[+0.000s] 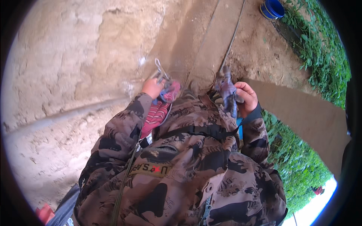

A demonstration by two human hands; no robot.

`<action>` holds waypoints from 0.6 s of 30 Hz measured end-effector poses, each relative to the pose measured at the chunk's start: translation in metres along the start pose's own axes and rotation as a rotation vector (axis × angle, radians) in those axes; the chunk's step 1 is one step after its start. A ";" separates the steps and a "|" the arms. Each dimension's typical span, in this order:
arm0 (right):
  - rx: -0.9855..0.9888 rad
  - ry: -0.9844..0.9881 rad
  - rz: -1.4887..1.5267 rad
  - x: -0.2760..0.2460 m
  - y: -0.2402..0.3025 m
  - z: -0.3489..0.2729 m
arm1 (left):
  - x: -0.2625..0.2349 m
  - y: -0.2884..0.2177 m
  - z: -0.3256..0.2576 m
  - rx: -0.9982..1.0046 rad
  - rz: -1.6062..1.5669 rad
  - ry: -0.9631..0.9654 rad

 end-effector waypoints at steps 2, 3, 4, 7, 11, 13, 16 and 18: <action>0.024 0.022 -0.063 0.002 0.021 0.040 | 0.002 -0.012 0.035 -0.083 0.365 -0.022; 0.043 0.072 -0.106 0.000 0.032 0.066 | 0.009 -0.018 0.050 -0.109 0.435 -0.039; 0.073 0.120 -0.134 -0.006 0.041 0.095 | 0.017 -0.021 0.065 -0.142 0.509 -0.051; 0.110 0.234 -0.193 -0.028 0.058 0.168 | 0.033 -0.033 0.107 -0.220 0.507 0.013; 0.091 0.078 -0.318 -0.072 0.080 0.271 | 0.039 -0.097 0.156 -0.213 0.691 0.022; 0.158 0.008 -0.341 -0.085 0.090 0.271 | 0.021 -0.117 0.144 -0.177 0.731 -0.001; 0.241 -0.010 -0.371 -0.106 0.088 0.245 | 0.007 -0.136 0.125 -0.176 0.756 0.008; 0.270 -0.023 -0.379 -0.122 0.071 0.242 | -0.005 -0.144 0.128 -0.140 0.647 -0.007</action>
Point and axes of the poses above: each hand's wrist, its own z-axis towards the middle knuckle, its own x-axis out of the palm, y = z × x, the point moved 4 cm from there along z, towards the middle knuckle, and after that the axes turned 14 degrees about -x, right-handed, at the moved point
